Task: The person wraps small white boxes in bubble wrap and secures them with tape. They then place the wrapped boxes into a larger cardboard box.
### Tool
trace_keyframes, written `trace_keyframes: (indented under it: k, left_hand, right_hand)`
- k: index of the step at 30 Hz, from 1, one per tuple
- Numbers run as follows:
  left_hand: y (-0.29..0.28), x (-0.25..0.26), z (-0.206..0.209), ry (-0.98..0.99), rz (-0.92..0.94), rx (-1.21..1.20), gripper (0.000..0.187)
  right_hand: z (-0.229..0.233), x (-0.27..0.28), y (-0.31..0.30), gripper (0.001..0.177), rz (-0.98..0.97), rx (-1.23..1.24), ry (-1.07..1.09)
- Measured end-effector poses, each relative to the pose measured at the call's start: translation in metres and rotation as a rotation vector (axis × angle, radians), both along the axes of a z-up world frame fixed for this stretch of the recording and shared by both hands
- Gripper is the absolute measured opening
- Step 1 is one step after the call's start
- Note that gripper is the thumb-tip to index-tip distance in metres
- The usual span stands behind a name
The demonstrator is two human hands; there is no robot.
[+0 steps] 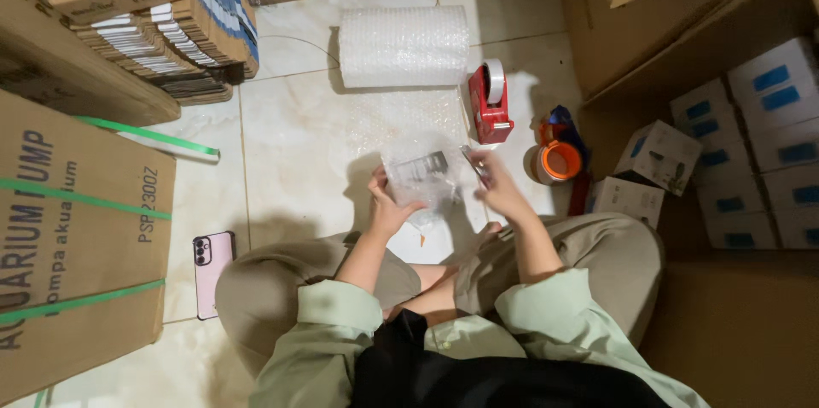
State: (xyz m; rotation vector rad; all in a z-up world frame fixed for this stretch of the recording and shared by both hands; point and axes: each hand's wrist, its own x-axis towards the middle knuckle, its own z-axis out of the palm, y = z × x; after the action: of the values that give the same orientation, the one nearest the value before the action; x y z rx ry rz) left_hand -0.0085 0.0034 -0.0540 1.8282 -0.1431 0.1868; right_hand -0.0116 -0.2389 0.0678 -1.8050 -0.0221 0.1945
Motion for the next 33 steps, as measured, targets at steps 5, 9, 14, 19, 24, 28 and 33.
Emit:
trace_keyframes:
  k: [5,9,14,19,24,28,33]
  left_hand:
    - [0.0,0.0,0.003,-0.063,-0.036,0.063,0.09]
    - [0.002,-0.006,0.031,-0.095,0.007,0.172,0.093]
    - [0.003,0.004,0.025,-0.174,-0.004,0.076,0.064]
    - [0.005,0.024,0.004,-0.077,0.102,0.11,0.027]
    - [0.007,0.034,0.038,0.102,0.034,-0.048,0.024]
    - [-0.003,0.029,0.043,0.236,0.011,-0.283,0.031]
    - [-0.007,0.032,0.037,0.397,-0.103,-0.575,0.033]
  right_hand:
    - [-0.101,0.006,0.032,0.075,0.1,0.092,-0.146]
    - [-0.102,0.016,0.047,0.072,0.085,-0.064,-0.449]
    - [-0.055,0.009,0.05,0.055,0.066,-0.288,-0.508]
    - [-0.068,0.015,0.058,0.027,0.013,-0.339,-0.566]
    - [-0.064,0.025,0.07,0.021,-0.144,-0.007,-0.328]
    - [-0.047,0.026,0.07,0.062,-0.278,0.271,-0.062]
    - [-0.04,0.036,0.063,0.057,-0.131,0.395,0.32]
